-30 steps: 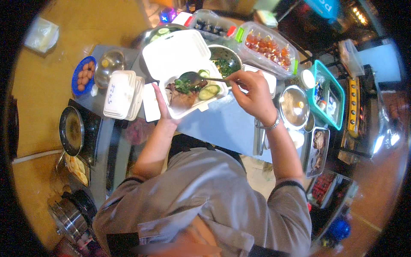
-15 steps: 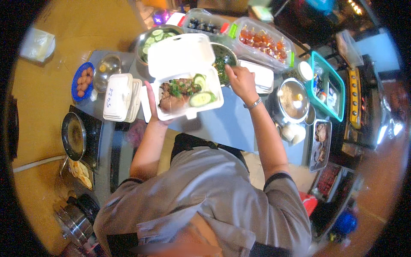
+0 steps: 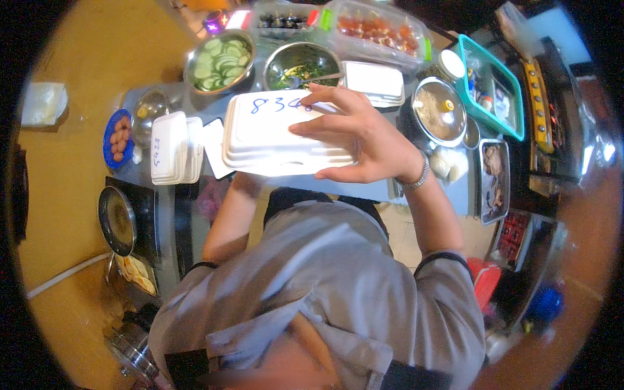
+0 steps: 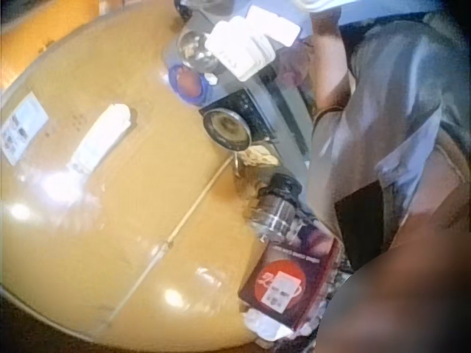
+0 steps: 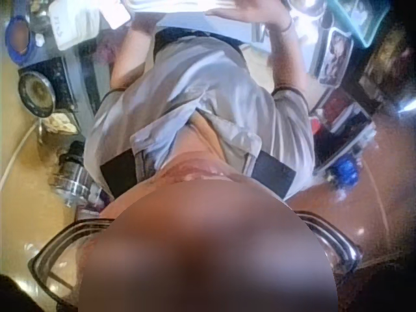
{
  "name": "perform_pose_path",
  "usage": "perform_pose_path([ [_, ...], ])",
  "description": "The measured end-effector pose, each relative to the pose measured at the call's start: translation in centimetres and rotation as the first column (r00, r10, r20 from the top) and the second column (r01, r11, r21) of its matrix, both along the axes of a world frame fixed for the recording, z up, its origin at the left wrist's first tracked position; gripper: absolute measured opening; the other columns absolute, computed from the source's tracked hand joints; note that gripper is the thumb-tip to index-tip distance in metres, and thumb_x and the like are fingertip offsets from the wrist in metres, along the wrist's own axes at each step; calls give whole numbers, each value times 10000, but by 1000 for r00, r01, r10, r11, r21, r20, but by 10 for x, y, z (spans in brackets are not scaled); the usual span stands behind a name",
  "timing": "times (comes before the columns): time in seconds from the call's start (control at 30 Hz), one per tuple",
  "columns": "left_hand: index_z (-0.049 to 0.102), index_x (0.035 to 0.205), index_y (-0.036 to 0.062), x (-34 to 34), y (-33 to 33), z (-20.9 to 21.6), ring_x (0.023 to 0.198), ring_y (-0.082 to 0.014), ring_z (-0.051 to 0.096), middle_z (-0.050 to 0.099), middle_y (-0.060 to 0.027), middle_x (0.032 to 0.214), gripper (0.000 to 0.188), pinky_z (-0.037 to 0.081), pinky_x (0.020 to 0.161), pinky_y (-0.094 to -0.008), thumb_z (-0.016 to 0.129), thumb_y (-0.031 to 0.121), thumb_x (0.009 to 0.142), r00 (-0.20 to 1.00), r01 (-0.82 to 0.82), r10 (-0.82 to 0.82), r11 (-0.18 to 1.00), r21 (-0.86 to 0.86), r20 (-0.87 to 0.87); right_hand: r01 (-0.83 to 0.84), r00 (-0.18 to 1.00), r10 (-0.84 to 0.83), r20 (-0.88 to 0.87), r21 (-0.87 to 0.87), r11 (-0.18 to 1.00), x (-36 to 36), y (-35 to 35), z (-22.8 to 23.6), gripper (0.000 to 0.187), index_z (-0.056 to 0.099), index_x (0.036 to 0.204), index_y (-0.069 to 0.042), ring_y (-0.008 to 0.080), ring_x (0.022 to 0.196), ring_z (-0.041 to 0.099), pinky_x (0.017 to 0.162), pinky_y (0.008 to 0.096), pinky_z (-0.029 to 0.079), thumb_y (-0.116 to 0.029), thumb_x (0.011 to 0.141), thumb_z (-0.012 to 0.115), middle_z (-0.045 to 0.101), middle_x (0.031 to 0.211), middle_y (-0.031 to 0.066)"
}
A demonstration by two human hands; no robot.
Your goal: The person assembles takeout meals by placing sliced cucumbers, cooked meat, and rice into styrofoam containers. They use tongs and scissors to handle the food, then pack the containers into plastic bags. The person also retrieves a package of bread from a refrigerator and places it into a bag.
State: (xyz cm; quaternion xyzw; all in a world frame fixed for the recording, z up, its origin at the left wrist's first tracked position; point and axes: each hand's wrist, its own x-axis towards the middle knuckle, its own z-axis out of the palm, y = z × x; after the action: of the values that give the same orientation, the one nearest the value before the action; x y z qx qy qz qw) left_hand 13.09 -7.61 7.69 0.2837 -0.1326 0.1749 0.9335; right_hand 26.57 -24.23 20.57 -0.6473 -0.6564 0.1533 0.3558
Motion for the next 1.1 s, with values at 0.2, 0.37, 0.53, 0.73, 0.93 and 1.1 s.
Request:
perform_pose_path([
  [0.2, 346, 1419, -3, 7, -4, -28, 1215, -335, 516, 473, -214, 1375, 963, 421, 1029, -474, 625, 635, 753, 990, 121, -125, 991, -53, -65, 154, 984, -157, 79, 49, 987, -11, -21, -14, 638, 655, 1200, -100, 391, 1363, 336, 1106, 517, 263, -394, 651, 791, 437, 1392, 189],
  [0.37, 371, 1402, -17, -24, 13, -97, 1185, -328, 541, 498, -215, 1349, 901, 447, 1006, -456, 657, 561, 773, 923, 372, -382, 915, -159, -38, 696, 500, -508, -701, -25, 718, -45, -44, -76, 835, 353, 1455, -53, 286, 1335, 375, 1099, 401, 297, -279, 771, 777, 378, 1431, 216],
  [0.53, 417, 1363, -33, -36, 1, -131, 1123, -304, 583, 550, -200, 1282, 781, 481, 966, -417, 697, 404, 780, 774, 394, -375, 916, -76, -511, 615, 22, -643, -765, -496, 612, -70, -85, -137, 753, 342, 1422, -15, 211, 1134, 548, 945, 312, 455, -63, 792, 751, 559, 1230, 174],
  [0.73, 510, 1250, -22, -19, -25, -139, 1000, -225, 634, 628, -135, 1128, 586, 523, 863, -347, 769, 153, 753, 525, 354, 58, 892, 280, -849, 759, -22, -650, -760, -435, 484, -87, -160, -213, 309, 636, 1088, 39, 199, 949, 663, 818, 314, 523, -66, 808, 713, 677, 1052, 144],
  [0.93, 555, 1206, -76, -19, -30, -94, 987, -206, 606, 591, -178, 1183, 660, 514, 787, -298, 845, 273, 727, 402, 378, 777, 341, 861, -484, 643, 218, -939, -266, -684, 343, -131, -302, -239, 198, 678, 742, -17, 222, 630, 676, 624, 336, 523, -194, 831, 670, 662, 663, 147],
  [1.1, 589, 1102, -26, 5, -209, -55, 839, -188, 624, 633, -121, 1016, 357, 517, 720, -290, 742, 126, 817, 687, -156, 723, 47, 987, 74, 524, -273, -946, -178, -852, 9, -232, -470, -405, 228, 618, 841, 6, 151, 580, 612, 545, 292, 484, -201, 913, 554, 655, 746, 107],
])
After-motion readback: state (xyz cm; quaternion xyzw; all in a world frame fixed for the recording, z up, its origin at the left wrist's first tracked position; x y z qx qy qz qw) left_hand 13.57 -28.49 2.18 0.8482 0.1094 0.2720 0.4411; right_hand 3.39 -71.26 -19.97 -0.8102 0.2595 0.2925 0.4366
